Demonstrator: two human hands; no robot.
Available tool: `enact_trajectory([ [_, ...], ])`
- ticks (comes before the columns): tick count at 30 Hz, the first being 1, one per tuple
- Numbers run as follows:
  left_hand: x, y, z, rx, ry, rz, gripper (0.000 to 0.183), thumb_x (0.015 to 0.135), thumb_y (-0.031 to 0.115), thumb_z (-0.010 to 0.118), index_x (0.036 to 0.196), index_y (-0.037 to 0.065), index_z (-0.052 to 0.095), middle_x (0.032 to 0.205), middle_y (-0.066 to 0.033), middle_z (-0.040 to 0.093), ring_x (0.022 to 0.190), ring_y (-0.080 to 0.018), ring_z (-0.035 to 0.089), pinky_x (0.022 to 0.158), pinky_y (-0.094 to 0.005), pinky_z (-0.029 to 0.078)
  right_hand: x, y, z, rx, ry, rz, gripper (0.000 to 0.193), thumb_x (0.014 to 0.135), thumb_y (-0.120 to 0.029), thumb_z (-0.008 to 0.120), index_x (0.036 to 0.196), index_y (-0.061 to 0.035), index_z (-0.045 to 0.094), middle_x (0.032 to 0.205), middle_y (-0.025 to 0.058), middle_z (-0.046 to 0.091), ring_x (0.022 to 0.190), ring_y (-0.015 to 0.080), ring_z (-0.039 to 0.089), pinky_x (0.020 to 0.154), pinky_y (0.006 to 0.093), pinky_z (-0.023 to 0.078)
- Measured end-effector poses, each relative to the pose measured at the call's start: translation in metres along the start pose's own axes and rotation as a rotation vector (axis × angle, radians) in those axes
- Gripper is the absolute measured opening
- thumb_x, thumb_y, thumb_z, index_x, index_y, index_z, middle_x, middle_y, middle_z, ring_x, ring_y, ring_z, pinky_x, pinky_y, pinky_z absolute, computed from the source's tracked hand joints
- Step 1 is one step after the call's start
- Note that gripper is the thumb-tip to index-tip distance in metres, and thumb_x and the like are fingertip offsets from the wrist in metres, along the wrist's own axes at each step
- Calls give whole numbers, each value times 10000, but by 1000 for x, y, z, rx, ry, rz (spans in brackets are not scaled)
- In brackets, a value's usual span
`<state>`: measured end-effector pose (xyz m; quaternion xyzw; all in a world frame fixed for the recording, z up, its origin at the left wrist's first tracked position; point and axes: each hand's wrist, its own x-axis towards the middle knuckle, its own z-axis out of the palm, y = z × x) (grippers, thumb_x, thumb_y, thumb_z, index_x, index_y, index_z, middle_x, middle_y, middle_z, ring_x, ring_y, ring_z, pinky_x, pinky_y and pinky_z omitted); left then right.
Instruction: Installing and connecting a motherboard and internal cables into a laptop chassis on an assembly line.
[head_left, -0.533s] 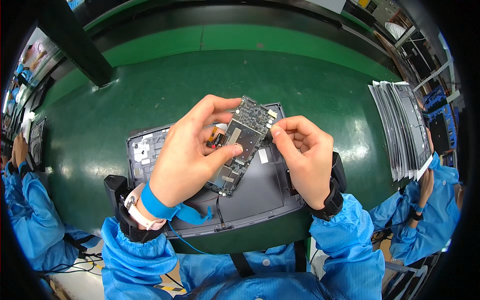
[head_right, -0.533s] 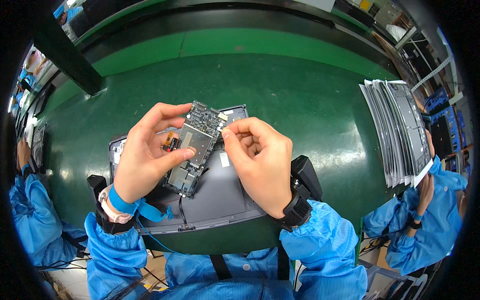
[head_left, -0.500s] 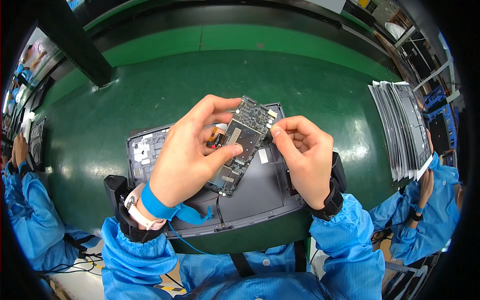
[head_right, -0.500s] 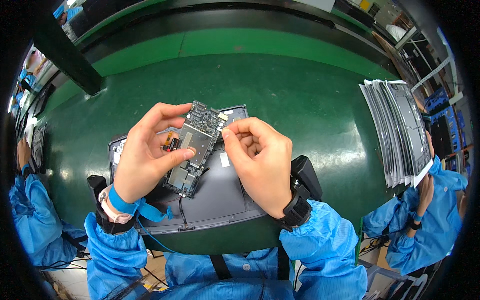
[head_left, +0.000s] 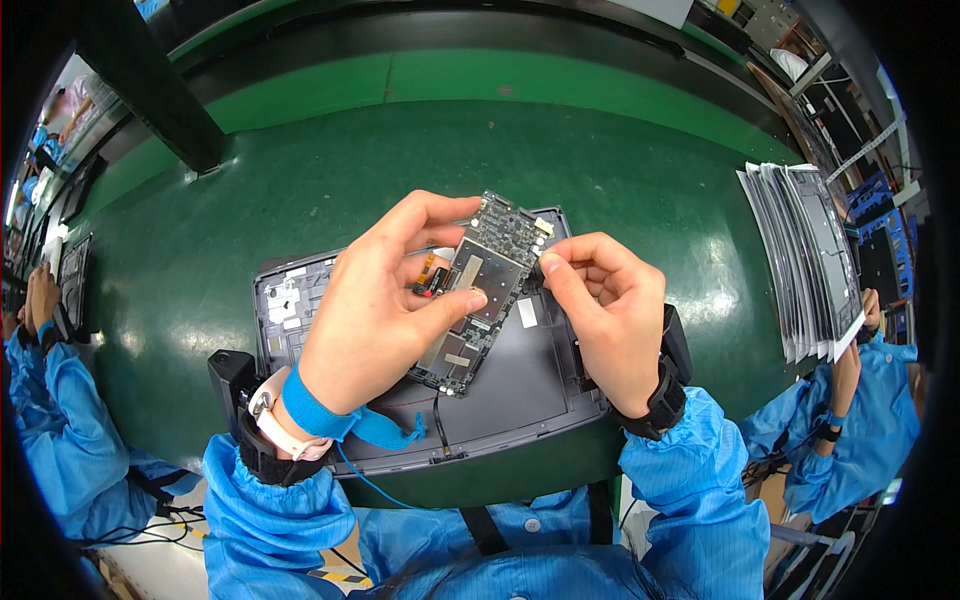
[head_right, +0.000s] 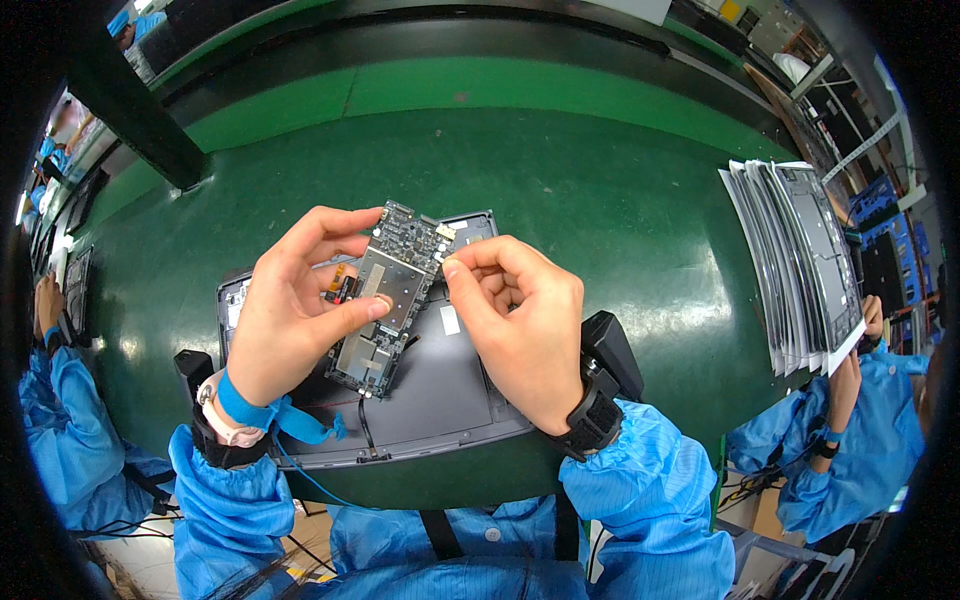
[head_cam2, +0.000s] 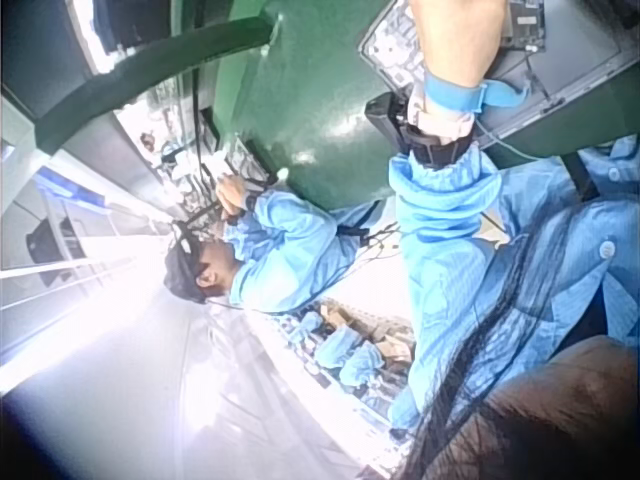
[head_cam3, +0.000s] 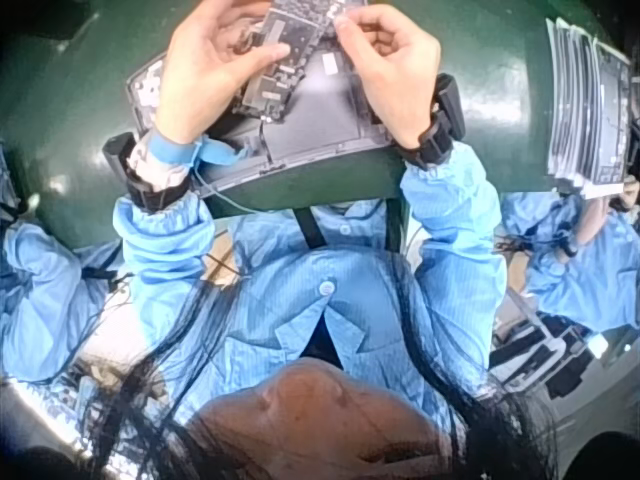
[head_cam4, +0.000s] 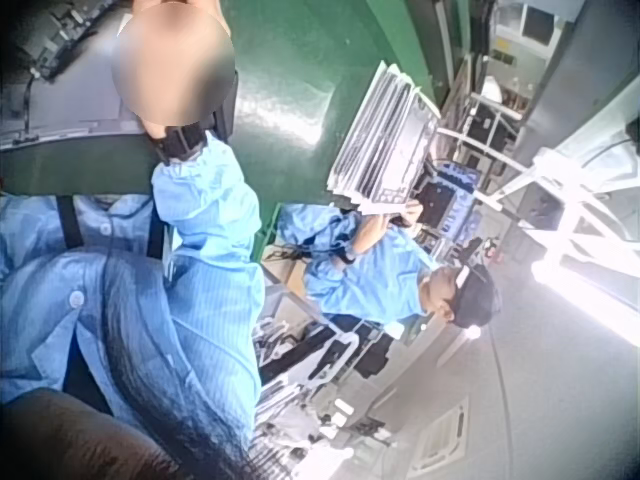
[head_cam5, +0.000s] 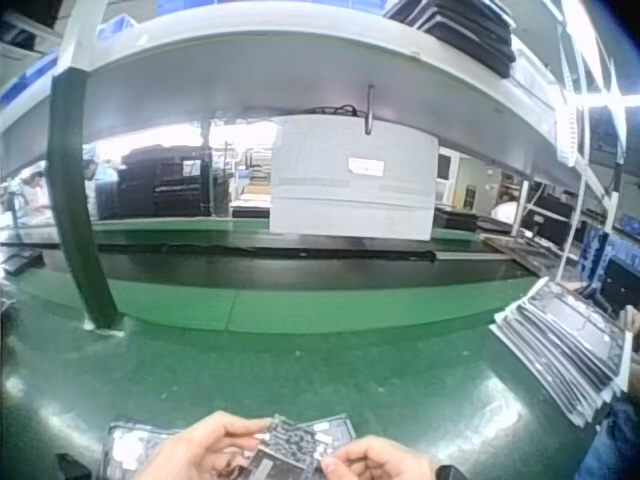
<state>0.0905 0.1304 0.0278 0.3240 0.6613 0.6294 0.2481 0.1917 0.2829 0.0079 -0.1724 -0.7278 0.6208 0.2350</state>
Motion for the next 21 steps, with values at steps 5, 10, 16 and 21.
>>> enact_trajectory([
  [5, 0, 1, 1, 26, 2, 37, 500, 725, -101, 650, 1189, -4, 490, 1160, -107, 542, 1080, -171, 538, 769, -250, 542, 1, -1, 0, 44, 6, -22, 63, 831, -22, 622, 850, 38, 622, 707, 6, 611, 612, 21, 532, 527, 167, 412],
  [10, 0, 4, 0, 20, -21, -16, 563, 716, -126, 647, 1231, -21, 446, 1128, -126, 501, 1002, -146, 544, 851, -249, 495, 0, -2, 1, 55, 16, -11, 68, 834, -26, 622, 854, 39, 623, 716, 5, 614, 618, 22, 534, 538, 167, 420],
  [16, 1, 0, 0, 8, -2, -1, 498, 724, -96, 651, 1186, 6, 495, 1170, -89, 534, 1078, -166, 526, 773, -252, 540, 1, -1, 1, 66, 8, -6, 72, 835, -27, 622, 862, 40, 625, 717, 7, 618, 616, 23, 535, 539, 167, 422],
  [21, 0, 3, 0, -5, -11, -9, 494, 731, -96, 645, 1191, 0, 490, 1158, -109, 535, 1072, -165, 537, 765, -248, 541, 2, -1, 1, 56, 13, -28, 73, 834, -27, 621, 859, 42, 626, 713, 9, 620, 614, 25, 536, 537, 169, 424],
])
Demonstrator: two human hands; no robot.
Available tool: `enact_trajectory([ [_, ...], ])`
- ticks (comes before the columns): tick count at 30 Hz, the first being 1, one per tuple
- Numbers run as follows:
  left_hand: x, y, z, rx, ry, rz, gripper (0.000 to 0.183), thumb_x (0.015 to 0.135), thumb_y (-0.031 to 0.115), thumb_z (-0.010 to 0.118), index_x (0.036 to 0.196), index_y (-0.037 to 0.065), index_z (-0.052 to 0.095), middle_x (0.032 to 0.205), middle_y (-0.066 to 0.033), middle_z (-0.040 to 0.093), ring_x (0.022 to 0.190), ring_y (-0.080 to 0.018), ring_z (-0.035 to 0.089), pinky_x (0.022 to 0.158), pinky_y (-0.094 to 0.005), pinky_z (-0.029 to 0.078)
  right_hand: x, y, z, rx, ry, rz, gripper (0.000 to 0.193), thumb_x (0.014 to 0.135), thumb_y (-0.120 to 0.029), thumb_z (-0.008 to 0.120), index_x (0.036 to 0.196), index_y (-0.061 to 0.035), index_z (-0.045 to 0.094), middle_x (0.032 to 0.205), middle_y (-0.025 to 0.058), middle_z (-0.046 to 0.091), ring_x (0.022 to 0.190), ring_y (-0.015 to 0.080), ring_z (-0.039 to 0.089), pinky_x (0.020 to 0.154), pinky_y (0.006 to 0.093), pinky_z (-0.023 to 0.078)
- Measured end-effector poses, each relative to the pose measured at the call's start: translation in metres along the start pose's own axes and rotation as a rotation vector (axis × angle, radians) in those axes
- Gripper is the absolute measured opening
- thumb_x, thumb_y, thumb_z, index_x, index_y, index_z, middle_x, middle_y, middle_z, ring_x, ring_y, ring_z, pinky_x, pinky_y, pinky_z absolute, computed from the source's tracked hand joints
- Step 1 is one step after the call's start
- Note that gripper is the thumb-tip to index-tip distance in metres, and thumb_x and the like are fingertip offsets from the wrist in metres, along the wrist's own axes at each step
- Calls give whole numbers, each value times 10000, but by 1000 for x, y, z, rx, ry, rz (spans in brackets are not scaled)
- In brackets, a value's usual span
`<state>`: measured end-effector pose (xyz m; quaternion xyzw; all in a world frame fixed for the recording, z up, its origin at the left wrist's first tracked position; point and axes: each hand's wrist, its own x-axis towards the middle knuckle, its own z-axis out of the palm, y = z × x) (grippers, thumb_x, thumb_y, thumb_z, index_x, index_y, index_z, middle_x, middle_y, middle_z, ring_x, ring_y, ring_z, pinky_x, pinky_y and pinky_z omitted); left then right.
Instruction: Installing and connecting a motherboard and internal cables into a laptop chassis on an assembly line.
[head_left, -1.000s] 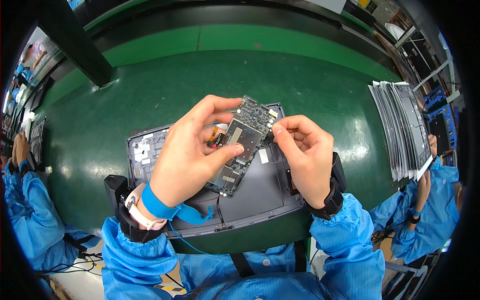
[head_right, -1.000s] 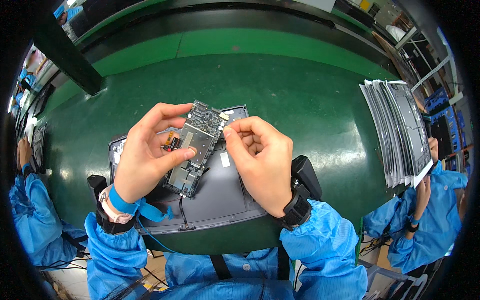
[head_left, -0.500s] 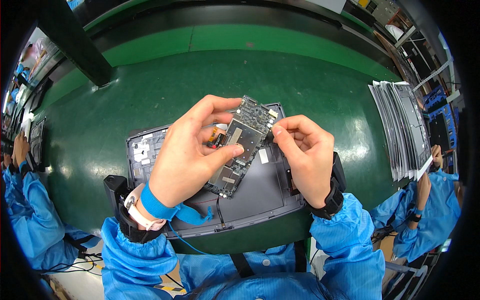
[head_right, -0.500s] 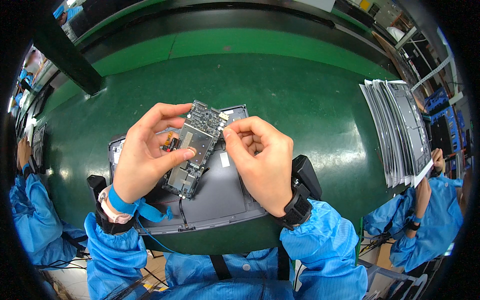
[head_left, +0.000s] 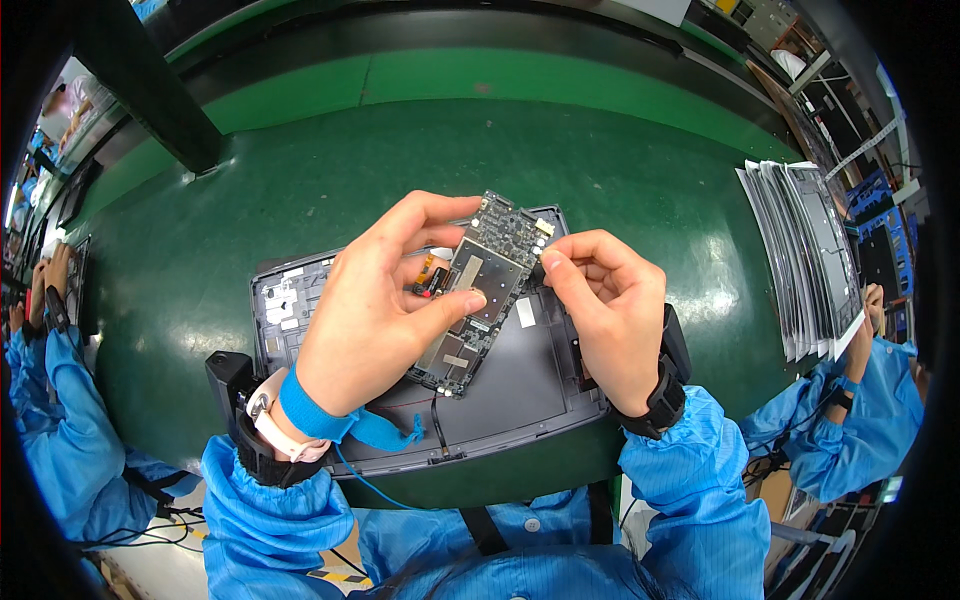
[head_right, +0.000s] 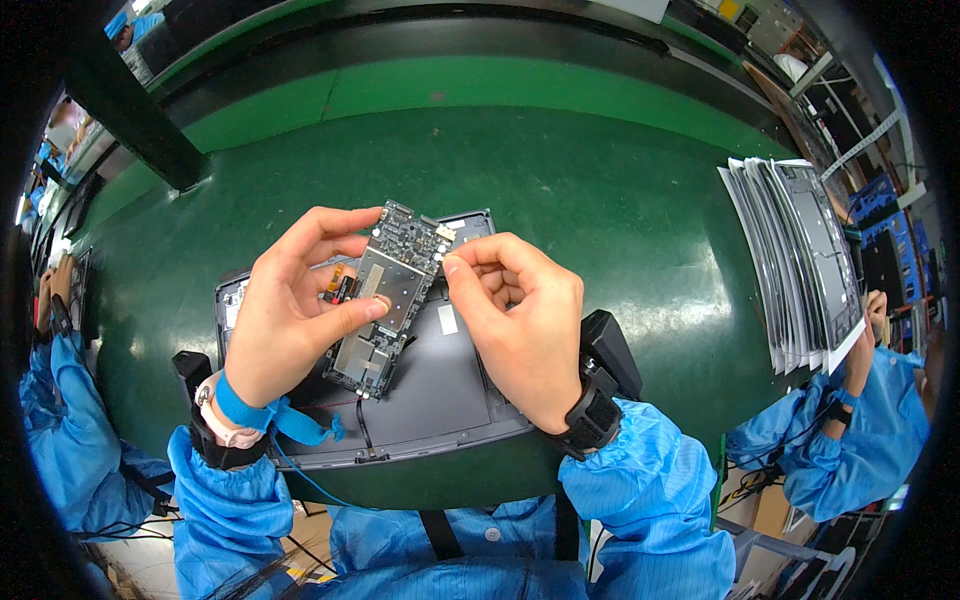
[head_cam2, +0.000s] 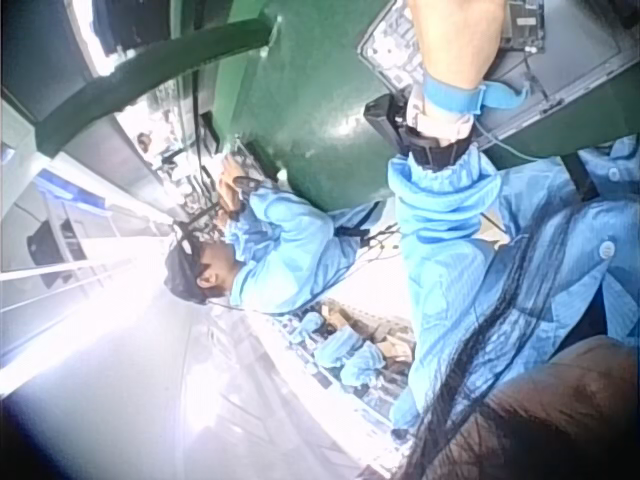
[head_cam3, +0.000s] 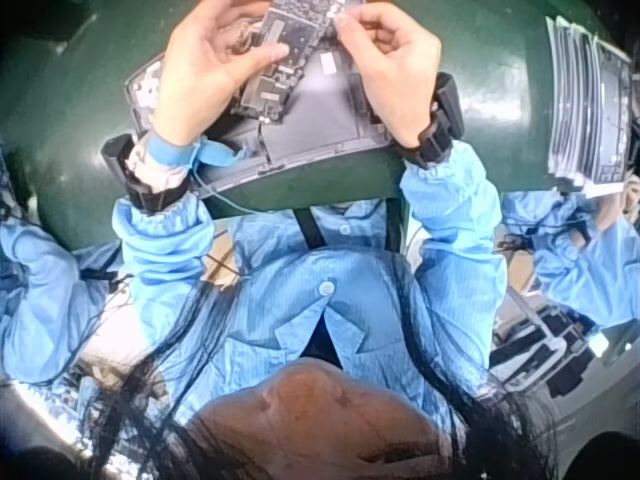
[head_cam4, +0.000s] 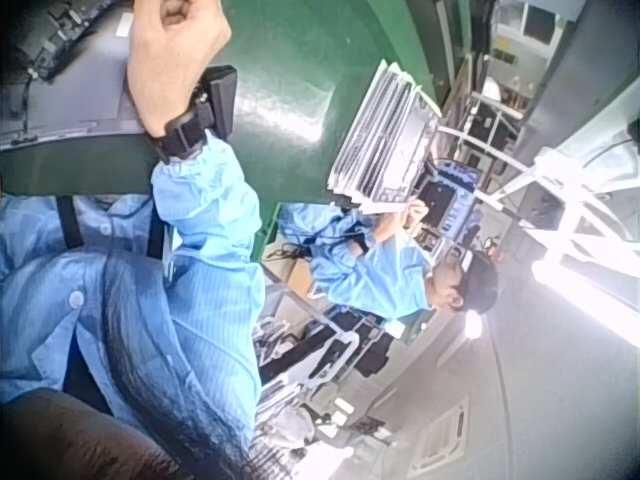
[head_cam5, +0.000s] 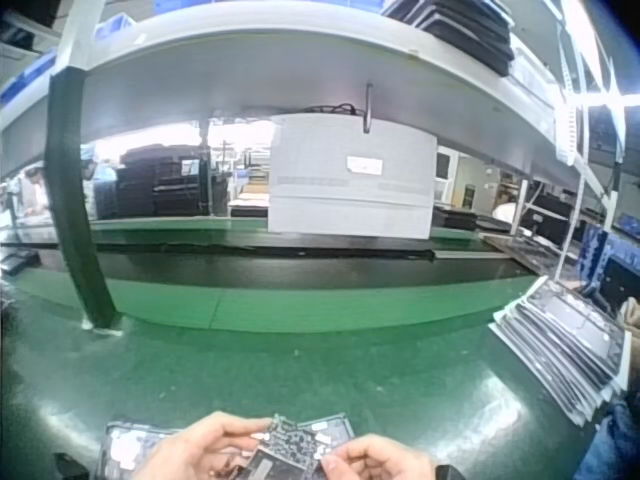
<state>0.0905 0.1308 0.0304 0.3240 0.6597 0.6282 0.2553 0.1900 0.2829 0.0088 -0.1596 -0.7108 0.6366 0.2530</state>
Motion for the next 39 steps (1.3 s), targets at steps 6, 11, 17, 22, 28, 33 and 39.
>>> enact_trajectory([
  [6, 0, -2, 1, 53, -10, 51, 527, 730, -107, 642, 1221, -29, 466, 1141, -142, 519, 1053, -164, 535, 829, -263, 504, 3, 5, -5, -45, -21, -18, 60, 820, -22, 629, 837, 36, 636, 707, 18, 625, 610, 32, 543, 525, 183, 421],
  [11, -1, 2, -1, -75, -29, -60, 536, 714, -117, 651, 1216, -55, 475, 1173, -117, 505, 1097, -163, 486, 926, -295, 451, 6, 4, -8, -322, -10, -252, 39, 788, -21, 661, 802, 14, 653, 700, 64, 636, 568, 91, 571, 500, 211, 425],
  [17, 1, 0, -3, -34, -40, -6, 527, 713, -119, 646, 1210, -54, 486, 1216, -122, 509, 1113, -169, 480, 972, -324, 418, 7, 2, -10, -387, -8, -324, 37, 774, -22, 671, 795, 6, 659, 706, 73, 641, 561, 113, 579, 502, 224, 436],
  [22, 1, -1, -5, -64, -62, -9, 536, 716, -125, 641, 1222, -55, 476, 1226, -127, 508, 1111, -170, 482, 968, -319, 417, 6, 2, -7, -375, 3, -317, 43, 774, -23, 672, 800, 9, 660, 714, 78, 644, 576, 120, 585, 523, 232, 450],
  [28, 2, 3, -4, -69, -80, -39, 534, 725, -121, 640, 1227, -65, 468, 1205, -127, 512, 1106, -161, 485, 962, -308, 415, 5, 5, -9, -361, 16, -318, 49, 774, -22, 673, 807, 11, 659, 716, 84, 644, 576, 124, 584, 536, 236, 456],
  [33, 1, 4, -8, -47, -87, -32, 571, 722, -124, 632, 1261, -49, 460, 1170, -111, 523, 1099, -157, 482, 952, -300, 405, 5, 0, -7, -351, 26, -312, 44, 761, -21, 680, 794, 0, 659, 696, 69, 637, 620, 136, 592, 528, 237, 449],
  [39, 2, 4, -29, 128, -103, 53, 662, 708, -131, 628, 1327, -6, 429, 1108, -88, 524, 1004, -135, 522, 872, -263, 443, 4, 2, -6, -489, -83, -439, 148, 689, 27, 676, 813, -49, 649, 1020, 104, 615, 895, 250, 585, 718, 332, 461],
])
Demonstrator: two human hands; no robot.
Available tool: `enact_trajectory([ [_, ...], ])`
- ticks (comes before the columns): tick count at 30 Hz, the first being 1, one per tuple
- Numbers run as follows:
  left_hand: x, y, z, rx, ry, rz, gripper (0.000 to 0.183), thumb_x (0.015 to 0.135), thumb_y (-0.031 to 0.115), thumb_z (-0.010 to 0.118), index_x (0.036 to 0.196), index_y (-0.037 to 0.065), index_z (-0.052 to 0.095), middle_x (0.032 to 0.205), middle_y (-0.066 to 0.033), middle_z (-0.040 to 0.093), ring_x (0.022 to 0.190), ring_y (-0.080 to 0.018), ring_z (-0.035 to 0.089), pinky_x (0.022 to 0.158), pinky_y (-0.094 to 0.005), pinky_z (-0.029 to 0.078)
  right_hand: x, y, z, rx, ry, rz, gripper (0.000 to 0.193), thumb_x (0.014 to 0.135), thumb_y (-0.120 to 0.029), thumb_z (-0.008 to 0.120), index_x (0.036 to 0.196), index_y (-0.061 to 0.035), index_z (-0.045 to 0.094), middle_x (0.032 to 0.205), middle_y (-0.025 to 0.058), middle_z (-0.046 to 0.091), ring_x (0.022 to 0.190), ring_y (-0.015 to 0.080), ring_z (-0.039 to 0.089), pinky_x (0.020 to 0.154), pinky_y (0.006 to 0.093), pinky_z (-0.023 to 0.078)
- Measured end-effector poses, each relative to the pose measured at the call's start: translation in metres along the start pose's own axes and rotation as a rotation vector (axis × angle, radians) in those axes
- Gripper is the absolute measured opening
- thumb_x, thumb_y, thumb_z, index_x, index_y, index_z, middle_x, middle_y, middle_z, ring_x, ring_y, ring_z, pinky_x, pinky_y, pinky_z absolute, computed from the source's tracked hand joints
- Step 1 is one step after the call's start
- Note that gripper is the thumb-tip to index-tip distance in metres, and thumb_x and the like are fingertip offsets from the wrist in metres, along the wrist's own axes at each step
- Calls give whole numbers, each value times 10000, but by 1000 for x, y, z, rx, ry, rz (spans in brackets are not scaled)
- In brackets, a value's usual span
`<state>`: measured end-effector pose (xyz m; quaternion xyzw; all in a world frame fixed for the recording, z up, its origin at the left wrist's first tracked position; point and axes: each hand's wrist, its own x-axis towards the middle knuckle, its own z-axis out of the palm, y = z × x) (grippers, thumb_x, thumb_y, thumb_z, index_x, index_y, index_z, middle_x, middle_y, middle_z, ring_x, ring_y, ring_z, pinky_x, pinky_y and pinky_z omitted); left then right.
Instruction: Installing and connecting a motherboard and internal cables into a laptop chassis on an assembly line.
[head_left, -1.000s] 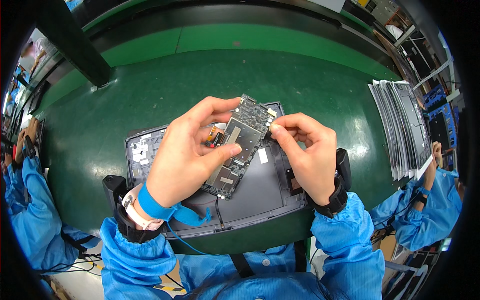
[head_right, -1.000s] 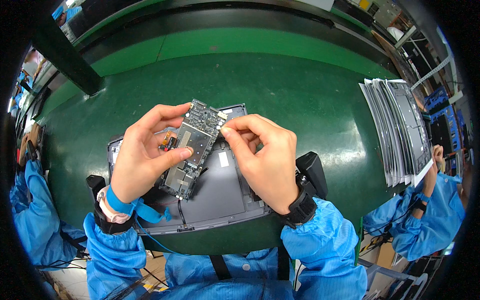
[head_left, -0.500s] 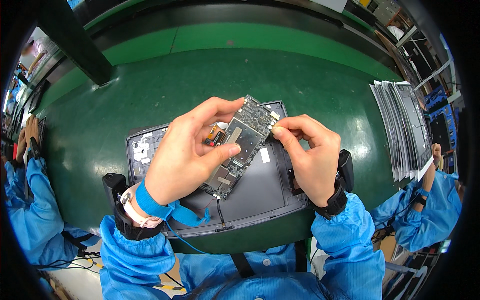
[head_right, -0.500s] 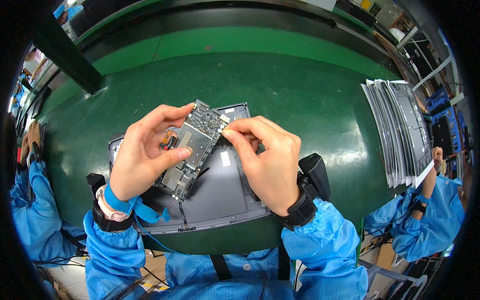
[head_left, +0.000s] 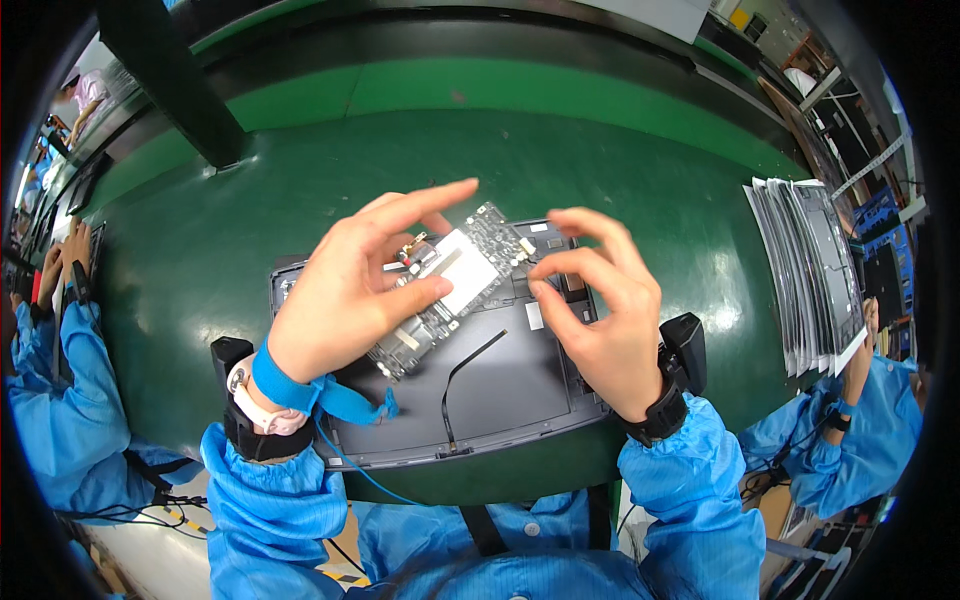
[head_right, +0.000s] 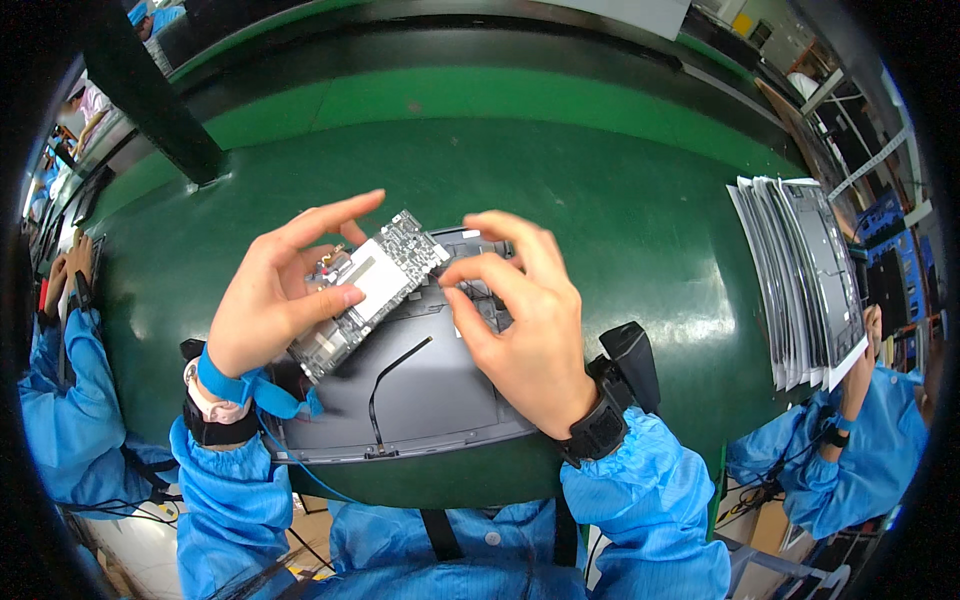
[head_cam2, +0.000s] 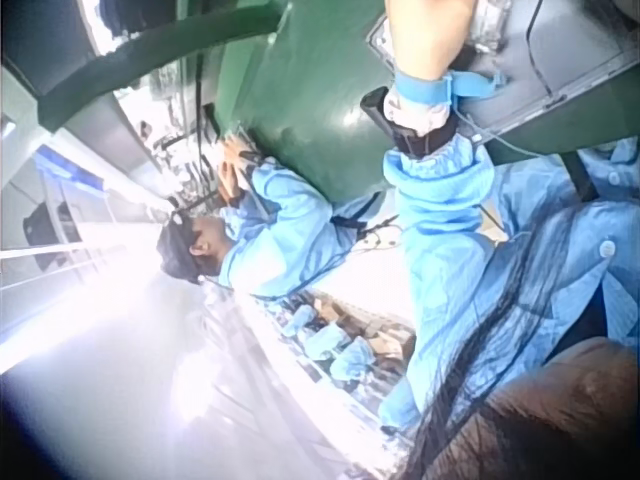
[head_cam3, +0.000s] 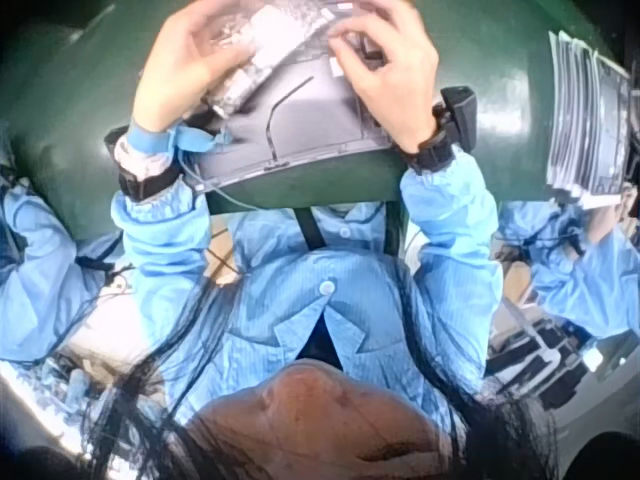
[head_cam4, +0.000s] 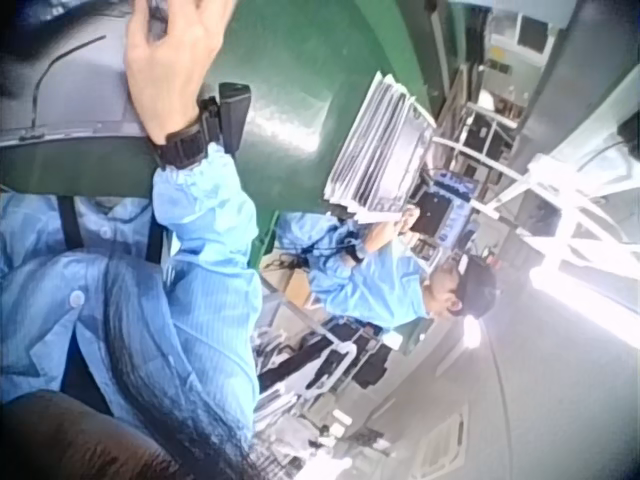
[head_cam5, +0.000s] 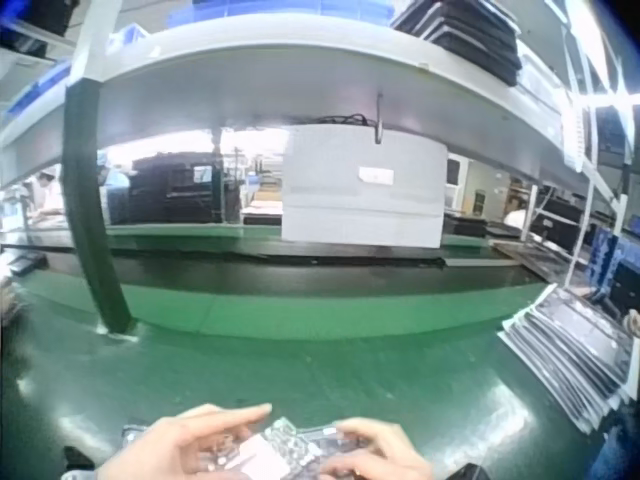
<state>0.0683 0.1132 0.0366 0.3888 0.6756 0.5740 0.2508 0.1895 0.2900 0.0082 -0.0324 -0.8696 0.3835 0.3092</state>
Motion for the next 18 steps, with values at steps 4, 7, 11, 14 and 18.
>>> enact_trajectory([
  [4, -1, 8, -6, 159, 55, -76, 693, 701, -121, 650, 1339, 43, 433, 1040, -67, 526, 877, -109, 562, 762, -239, 491, -6, 9, 4, 1, -118, -33, 144, 704, -11, 683, 834, -58, 641, 861, 67, 648, 792, 242, 612, 726, 327, 455],
  [7, -1, 4, -7, 225, 81, -84, 667, 701, -99, 665, 1312, 91, 477, 995, -55, 578, 833, -102, 575, 739, -245, 506, -7, 5, 3, -48, -91, -27, 173, 702, -16, 685, 862, -59, 632, 783, 49, 642, 742, 232, 614, 736, 327, 452],
  [11, 2, -3, -8, 396, 108, 46, 565, 711, -81, 647, 1240, 89, 545, 955, -73, 653, 871, -128, 614, 770, -268, 513, -6, 2, 1, -92, -143, -122, 205, 694, 3, 676, 882, -52, 619, 797, 62, 634, 751, 232, 612, 750, 334, 445],
  [14, 5, -4, -3, 430, 126, 92, 478, 728, -63, 633, 1185, 67, 582, 959, -94, 673, 877, -173, 639, 781, -284, 514, -7, 2, -1, -140, -147, -165, 213, 685, 16, 668, 882, -44, 614, 808, 73, 630, 757, 240, 609, 750, 343, 446],
  [18, 6, -14, -1, 550, 135, 221, 355, 752, -31, 612, 1101, 33, 621, 975, -124, 673, 848, -238, 653, 767, -293, 509, -8, 2, 0, -211, -154, -236, 229, 664, 43, 648, 877, -32, 611, 817, 84, 628, 768, 253, 604, 717, 343, 455],
])
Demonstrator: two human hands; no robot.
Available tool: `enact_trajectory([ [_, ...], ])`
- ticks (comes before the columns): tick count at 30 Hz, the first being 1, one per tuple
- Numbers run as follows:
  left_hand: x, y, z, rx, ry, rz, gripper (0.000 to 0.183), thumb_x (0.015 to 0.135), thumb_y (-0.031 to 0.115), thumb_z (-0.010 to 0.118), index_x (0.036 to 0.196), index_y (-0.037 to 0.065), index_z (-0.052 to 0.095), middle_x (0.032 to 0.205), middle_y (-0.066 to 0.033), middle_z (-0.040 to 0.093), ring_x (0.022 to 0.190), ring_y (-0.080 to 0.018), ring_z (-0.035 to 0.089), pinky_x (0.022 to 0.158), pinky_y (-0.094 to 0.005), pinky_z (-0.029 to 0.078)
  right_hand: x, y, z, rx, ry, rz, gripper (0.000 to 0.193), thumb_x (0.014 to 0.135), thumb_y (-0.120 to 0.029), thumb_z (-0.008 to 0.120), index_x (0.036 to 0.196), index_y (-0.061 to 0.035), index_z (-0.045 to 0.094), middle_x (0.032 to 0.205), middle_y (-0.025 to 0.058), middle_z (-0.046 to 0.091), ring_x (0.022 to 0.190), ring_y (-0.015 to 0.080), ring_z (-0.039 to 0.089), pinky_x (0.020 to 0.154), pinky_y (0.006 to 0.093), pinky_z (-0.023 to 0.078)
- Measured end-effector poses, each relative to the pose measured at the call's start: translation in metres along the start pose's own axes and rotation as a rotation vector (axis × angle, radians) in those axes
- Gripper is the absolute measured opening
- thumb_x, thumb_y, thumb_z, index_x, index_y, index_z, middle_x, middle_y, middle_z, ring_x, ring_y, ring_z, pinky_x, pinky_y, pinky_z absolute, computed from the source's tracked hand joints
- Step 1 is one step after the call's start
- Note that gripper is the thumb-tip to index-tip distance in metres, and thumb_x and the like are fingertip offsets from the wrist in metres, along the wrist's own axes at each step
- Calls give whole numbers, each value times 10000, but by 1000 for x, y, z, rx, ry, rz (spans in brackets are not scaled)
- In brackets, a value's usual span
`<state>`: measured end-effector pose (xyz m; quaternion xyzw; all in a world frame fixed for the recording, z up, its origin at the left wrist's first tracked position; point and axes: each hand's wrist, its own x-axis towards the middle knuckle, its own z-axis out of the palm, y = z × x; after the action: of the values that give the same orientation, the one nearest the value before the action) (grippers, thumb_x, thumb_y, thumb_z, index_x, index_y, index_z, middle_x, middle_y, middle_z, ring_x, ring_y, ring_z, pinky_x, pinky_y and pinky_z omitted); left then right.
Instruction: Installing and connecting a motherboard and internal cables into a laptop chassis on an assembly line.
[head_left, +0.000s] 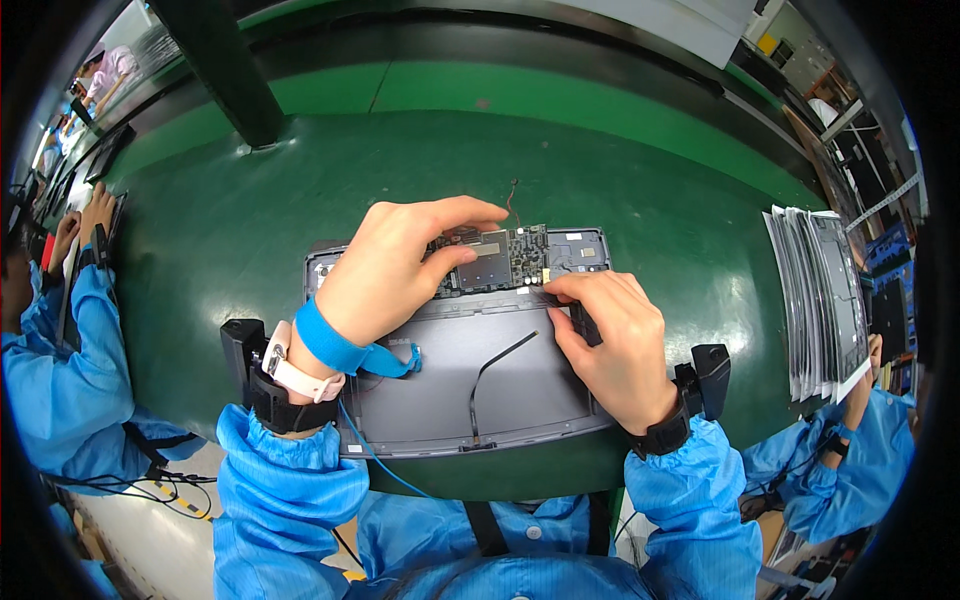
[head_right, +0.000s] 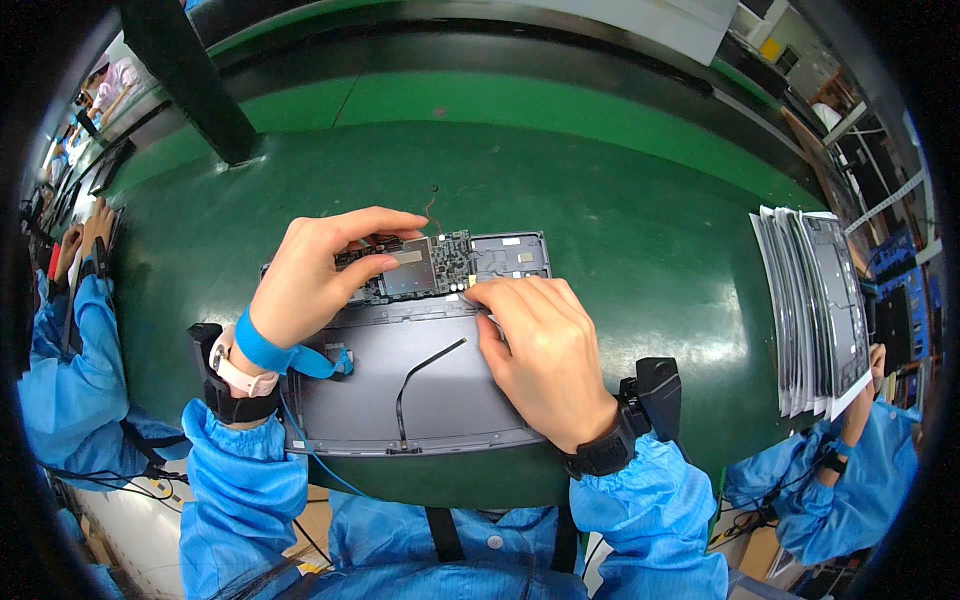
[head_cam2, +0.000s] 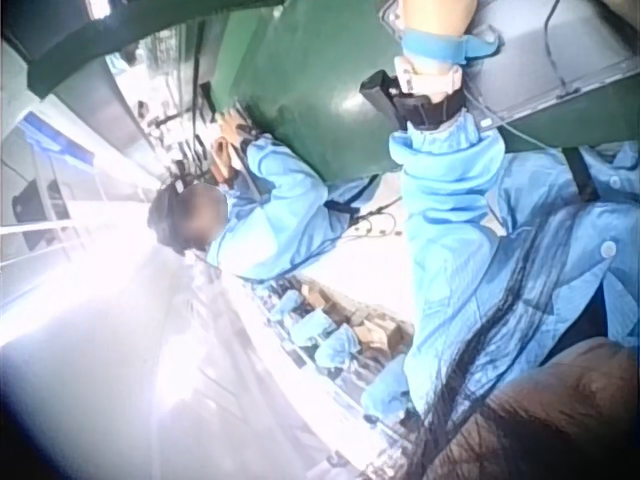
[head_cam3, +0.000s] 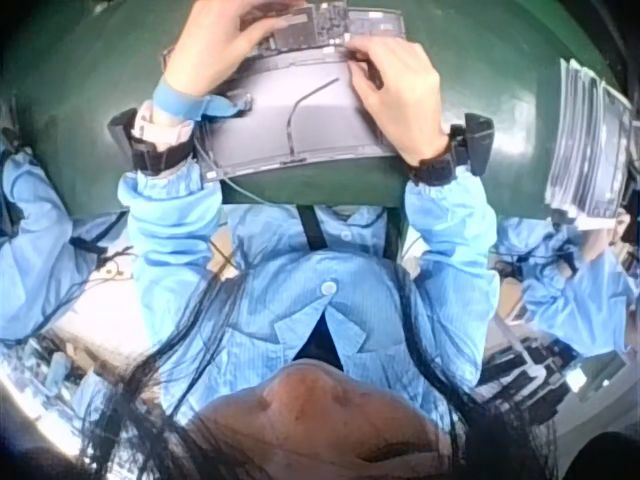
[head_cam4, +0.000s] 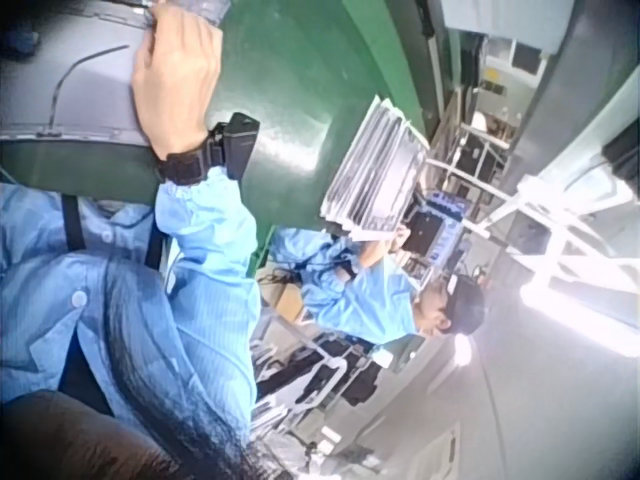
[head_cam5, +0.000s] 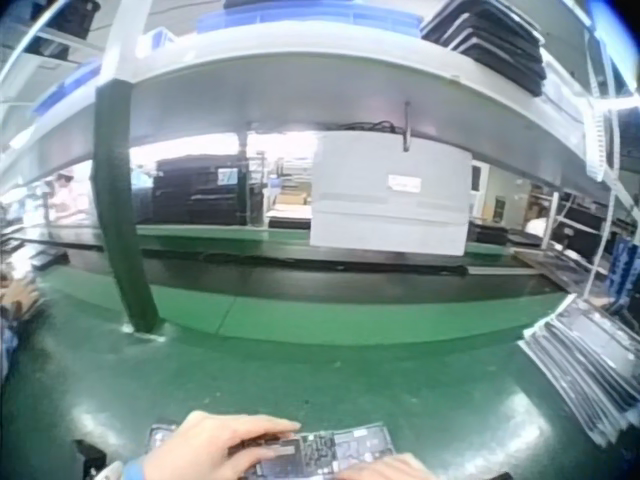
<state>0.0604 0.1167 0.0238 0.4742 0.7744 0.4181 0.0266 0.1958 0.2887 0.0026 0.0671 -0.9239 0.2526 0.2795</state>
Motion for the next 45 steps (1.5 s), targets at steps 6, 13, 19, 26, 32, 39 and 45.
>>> enact_trajectory([
  [6, 1, 1, -3, 37, -55, -64, 278, 755, -17, 603, 1027, 11, 647, 967, -144, 666, 857, -282, 652, 752, -308, 504, 0, 0, 1, -35, 17, -65, 248, 634, 85, 609, 867, 2, 609, 827, 105, 623, 772, 261, 605, 687, 343, 490],
  [13, -1, -7, 0, 33, -35, 34, 265, 761, -26, 595, 1018, 6, 650, 973, -154, 658, 855, -308, 642, 765, -323, 505, 0, -1, -1, -57, 6, -89, 251, 632, 103, 587, 869, 21, 610, 827, 114, 622, 768, 269, 605, 680, 345, 504],
  [19, -1, -6, 2, 17, -89, 16, 261, 764, -25, 596, 1018, 6, 648, 966, -153, 655, 863, -319, 635, 766, -331, 505, -1, 1, -1, -20, 11, -85, 232, 651, 107, 583, 866, 27, 610, 815, 120, 624, 759, 274, 607, 669, 348, 508],
  [26, -3, -9, 4, 61, -74, 54, 263, 759, -6, 611, 1017, 18, 656, 967, -144, 657, 879, -307, 621, 780, -345, 497, -1, 0, -1, 6, 1, -80, 234, 647, 112, 581, 864, 31, 613, 819, 122, 625, 774, 272, 604, 684, 348, 508],
  [32, -5, -8, 8, 85, -78, 83, 296, 729, 17, 650, 1025, 23, 655, 988, -128, 657, 918, -299, 594, 807, -364, 484, -3, 1, -1, 14, -1, -63, 238, 640, 115, 579, 860, 31, 613, 821, 123, 625, 781, 271, 602, 691, 348, 507],
  [39, -7, 0, 4, 235, -135, 113, 357, 703, 47, 691, 1057, 36, 648, 1038, -98, 633, 967, -295, 540, 857, -351, 456, -1, -1, -1, 15, 13, -48, 237, 638, 116, 582, 856, 26, 611, 826, 121, 624, 790, 272, 601, 702, 347, 501],
  [45, -9, -1, 6, 221, -168, 62, 378, 705, 75, 705, 1079, 81, 648, 1166, -114, 515, 1093, -300, 446, 920, -368, 425, -1, 1, -1, 15, 18, -37, 231, 636, 112, 585, 848, 23, 610, 826, 116, 621, 784, 273, 598, 695, 353, 499],
])
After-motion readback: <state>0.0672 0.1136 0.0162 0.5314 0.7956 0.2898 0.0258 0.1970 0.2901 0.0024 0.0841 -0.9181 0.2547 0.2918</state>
